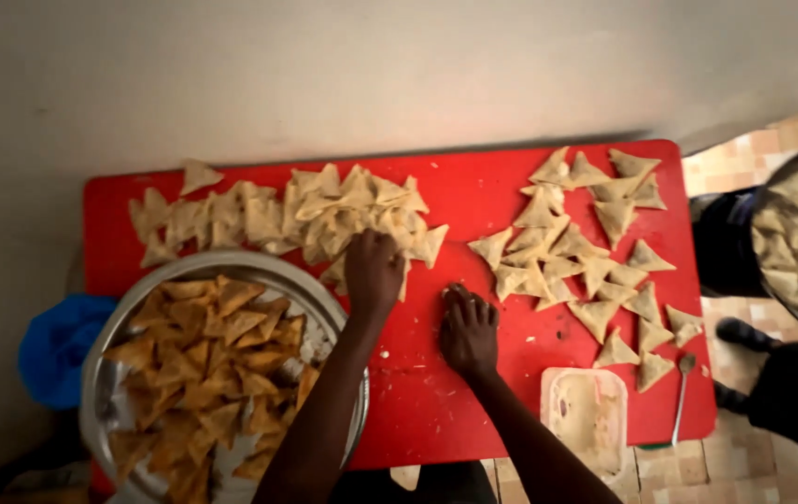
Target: Arranging and sorting samosas on a table and into a metal tray
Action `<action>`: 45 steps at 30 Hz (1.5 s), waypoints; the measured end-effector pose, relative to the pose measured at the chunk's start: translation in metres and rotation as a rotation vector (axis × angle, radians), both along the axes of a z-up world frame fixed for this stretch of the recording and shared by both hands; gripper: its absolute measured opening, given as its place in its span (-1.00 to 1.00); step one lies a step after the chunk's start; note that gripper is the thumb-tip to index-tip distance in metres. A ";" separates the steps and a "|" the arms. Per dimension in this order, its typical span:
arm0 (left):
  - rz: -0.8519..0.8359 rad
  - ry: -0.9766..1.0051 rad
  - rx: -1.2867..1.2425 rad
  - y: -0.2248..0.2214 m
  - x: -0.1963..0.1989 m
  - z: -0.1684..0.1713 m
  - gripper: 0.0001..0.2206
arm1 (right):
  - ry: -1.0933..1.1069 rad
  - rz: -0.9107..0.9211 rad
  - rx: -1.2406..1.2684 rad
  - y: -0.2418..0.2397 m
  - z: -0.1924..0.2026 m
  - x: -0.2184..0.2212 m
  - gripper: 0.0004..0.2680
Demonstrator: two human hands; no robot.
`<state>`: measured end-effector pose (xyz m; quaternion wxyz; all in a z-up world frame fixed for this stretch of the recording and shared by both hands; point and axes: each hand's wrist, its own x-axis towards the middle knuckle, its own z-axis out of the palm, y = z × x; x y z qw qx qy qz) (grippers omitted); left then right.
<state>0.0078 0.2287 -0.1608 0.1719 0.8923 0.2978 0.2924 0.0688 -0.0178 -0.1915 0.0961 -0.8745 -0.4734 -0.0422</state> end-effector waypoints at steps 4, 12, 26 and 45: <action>-0.021 -0.209 -0.102 0.003 0.000 0.037 -0.81 | -0.016 0.005 0.095 0.001 0.002 0.003 -0.69; 0.200 -0.676 -1.835 -0.018 0.050 0.050 -0.85 | -0.031 0.015 0.129 0.000 -0.004 0.003 -0.67; -0.298 -0.305 -0.746 -0.119 0.200 -0.053 -0.66 | 0.119 0.112 0.177 -0.025 -0.056 0.013 -0.75; -0.539 0.969 -0.277 0.163 0.130 0.011 -0.47 | -0.008 0.021 0.201 0.001 -0.001 0.002 -0.69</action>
